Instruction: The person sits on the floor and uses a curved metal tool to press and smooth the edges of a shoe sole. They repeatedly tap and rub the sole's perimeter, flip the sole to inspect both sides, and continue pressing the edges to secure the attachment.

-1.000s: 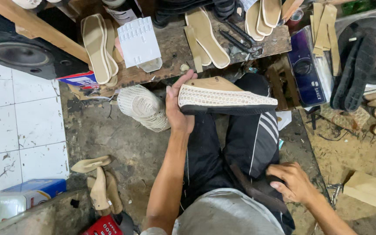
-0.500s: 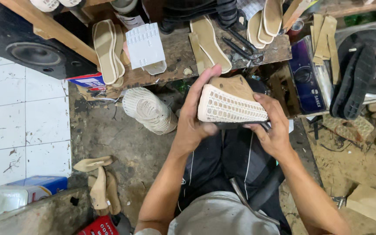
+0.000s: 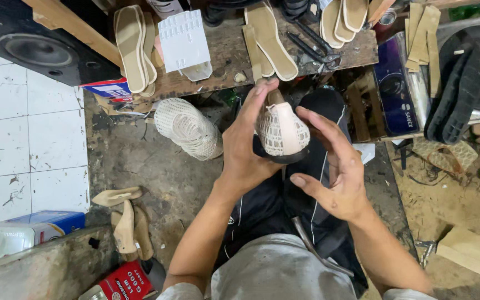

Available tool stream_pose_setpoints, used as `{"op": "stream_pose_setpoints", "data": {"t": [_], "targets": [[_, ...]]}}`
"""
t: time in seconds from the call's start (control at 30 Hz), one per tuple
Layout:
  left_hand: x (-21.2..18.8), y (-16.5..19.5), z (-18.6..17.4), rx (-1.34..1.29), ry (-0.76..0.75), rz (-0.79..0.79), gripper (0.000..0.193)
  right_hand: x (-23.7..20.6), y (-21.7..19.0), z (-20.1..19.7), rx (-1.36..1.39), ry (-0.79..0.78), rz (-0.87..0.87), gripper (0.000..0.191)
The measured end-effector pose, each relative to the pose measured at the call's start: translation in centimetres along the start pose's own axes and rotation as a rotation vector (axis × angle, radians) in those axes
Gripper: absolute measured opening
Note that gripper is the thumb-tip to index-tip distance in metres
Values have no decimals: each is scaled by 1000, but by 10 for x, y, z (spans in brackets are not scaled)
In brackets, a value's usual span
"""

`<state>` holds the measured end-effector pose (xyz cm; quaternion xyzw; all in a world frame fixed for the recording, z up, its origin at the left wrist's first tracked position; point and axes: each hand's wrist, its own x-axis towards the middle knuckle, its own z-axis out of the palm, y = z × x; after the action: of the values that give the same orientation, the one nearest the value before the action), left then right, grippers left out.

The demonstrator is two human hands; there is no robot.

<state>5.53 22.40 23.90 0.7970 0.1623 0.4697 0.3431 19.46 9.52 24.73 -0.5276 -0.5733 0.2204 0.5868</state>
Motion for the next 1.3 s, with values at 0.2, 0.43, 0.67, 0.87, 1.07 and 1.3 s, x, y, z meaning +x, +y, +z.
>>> {"op": "stream_pose_setpoints", "data": {"t": [0.2,0.43,0.67,0.87,1.07,1.3], "targets": [[-25,-16,14,-90,-214,-131,103,-1,13,6,-267,317,290,82],[-80,-72,23,-979,387,-786,62,-39,55,-17,483,617,191,71],[-93,-95,17,-1020,433,-677,63,-49,58,-14,598,508,252,76],[-91,-84,13,-900,506,-742,62,-43,53,-15,584,475,285,75],[-84,-74,10,-833,543,-696,60,-35,50,-16,728,490,368,72],[-76,-57,7,-796,547,-677,52,-29,45,-21,811,517,424,73]]}}
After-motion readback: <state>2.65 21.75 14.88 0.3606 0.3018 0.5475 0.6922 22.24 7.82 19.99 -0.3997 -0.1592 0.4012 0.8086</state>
